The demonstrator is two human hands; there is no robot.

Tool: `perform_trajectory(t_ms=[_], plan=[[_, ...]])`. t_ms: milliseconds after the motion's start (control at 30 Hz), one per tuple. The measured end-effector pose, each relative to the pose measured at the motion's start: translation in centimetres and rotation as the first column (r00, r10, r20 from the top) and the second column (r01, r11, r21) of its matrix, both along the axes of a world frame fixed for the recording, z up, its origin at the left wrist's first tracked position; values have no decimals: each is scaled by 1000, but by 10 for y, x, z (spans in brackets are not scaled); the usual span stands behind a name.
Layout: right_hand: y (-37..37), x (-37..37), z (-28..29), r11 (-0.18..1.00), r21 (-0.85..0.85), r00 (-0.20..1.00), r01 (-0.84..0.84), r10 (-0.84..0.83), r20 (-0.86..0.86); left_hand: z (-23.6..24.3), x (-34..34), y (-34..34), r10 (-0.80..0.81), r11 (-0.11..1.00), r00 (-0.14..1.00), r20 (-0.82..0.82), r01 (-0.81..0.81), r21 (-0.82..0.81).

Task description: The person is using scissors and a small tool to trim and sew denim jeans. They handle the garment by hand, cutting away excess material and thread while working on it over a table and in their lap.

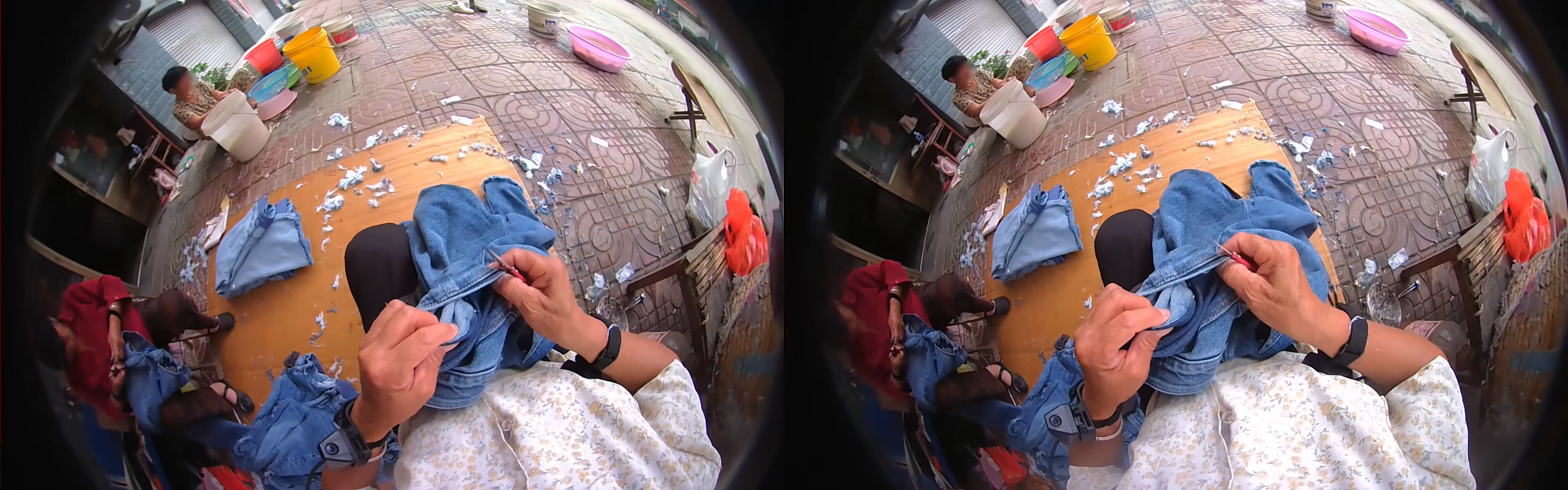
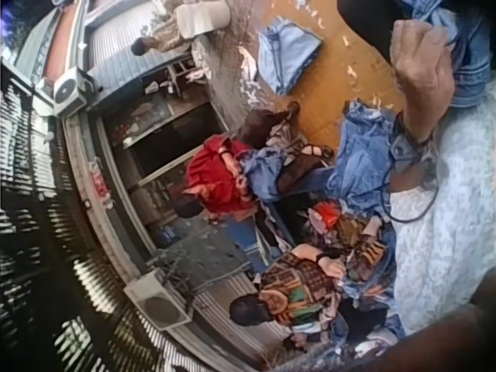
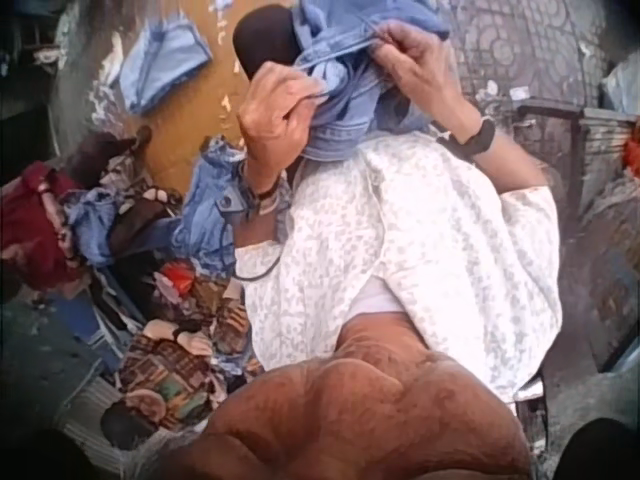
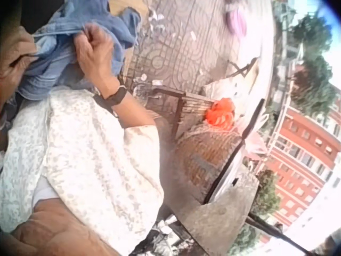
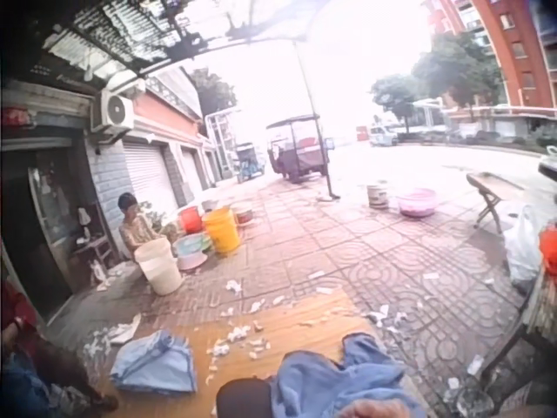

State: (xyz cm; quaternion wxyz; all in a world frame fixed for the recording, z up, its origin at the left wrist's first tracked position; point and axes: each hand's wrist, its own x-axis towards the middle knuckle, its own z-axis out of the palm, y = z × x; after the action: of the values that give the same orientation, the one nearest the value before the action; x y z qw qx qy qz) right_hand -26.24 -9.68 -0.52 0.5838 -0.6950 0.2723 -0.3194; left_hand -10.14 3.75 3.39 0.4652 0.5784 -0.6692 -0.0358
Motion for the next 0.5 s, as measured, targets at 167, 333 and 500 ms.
perform_trajectory(t_ms=[167, 333, 500], plan=[[-4, -2, 21, 786, 613, 987, -77, -28, 161, -9, 16, 14, -9, 996, 996, 84, 16, -83], [-6, -5, 26, 525, 765, 891, -373, -27, 453, -14, 15, 11, 135, 990, 990, 30, -133, -46], [-3, -2, 26, 464, 817, 911, -344, -49, 411, -31, 18, 6, 209, 971, 974, -85, -196, 140]])
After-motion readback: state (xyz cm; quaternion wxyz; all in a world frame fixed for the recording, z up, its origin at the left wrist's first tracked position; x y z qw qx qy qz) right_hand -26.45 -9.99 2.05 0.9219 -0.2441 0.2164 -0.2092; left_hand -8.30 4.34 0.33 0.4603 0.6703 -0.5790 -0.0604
